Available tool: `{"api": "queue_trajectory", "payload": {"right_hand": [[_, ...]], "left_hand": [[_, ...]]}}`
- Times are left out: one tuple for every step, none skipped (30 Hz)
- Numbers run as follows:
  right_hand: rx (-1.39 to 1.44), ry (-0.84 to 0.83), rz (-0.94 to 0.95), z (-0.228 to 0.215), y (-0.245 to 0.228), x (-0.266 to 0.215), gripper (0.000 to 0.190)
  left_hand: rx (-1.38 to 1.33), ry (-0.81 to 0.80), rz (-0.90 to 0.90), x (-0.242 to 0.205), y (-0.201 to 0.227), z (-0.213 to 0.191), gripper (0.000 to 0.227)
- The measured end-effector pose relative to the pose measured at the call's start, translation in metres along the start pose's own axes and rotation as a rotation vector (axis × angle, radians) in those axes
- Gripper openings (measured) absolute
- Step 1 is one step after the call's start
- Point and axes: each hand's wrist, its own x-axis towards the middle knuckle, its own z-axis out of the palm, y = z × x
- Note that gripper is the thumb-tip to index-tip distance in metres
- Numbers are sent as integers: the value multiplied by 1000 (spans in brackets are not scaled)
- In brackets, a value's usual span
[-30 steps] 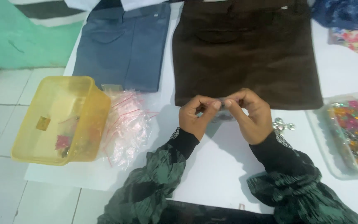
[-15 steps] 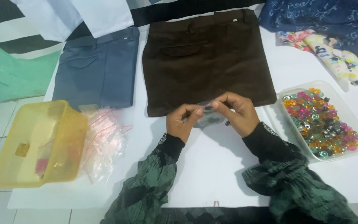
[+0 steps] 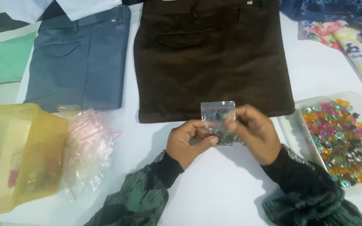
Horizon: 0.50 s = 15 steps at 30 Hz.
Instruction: The person sorts small silver buttons on a white table, then places them into small clear plastic bags. The person seals the bags and places them into a yellow plastic container. Folded trousers and a container of colorful beads are visible on the table.
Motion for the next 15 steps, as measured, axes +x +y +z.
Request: {"api": "queue_trajectory", "payload": {"right_hand": [[-2,-4,3,2,-5,1,20],[-93,-61,-59,5,-10,0,28],[-183,-120,-122,9,-15,-1,38],[-182,-125,-122,10,-15,-2,38],[-190,-106,-82,12,-15,-3,35],[-197,-88,-38,14,-15,-6,32],[-195,-95,-33,15,-16,-6,32],[-187,-65,-24,15,-18,-5,30],[-178,-35,-14,15,-20,-5,27],[-179,-39,-15,15,-17,-5,27],[-161,-21,-12,15,-15,-6,26],[-143,-4,-7,15,-13,-7,24],[-144,-10,-4,15,-12,-8,24],[-134,-3,14,16,-10,-9,22],[-125,5,32,16,-9,-10,21]], "left_hand": [[-3,4,-2,2,-1,-1,36],[-31,14,-42,1,-2,-2,36],[-60,25,-81,0,-2,-4,38],[-60,31,-81,1,-2,-3,38],[-71,48,-54,1,-2,-3,34],[-82,65,-32,-1,-1,-2,31],[-84,72,-37,-1,2,0,31],[-132,66,-10,0,5,3,39],[-180,60,17,0,8,6,46],[-182,63,18,0,9,4,46],[-155,65,33,0,10,2,42],[-130,68,45,-1,12,1,38],[-132,75,43,-1,8,0,38],[-123,76,50,0,5,0,37],[-115,78,57,0,2,0,35]]}}
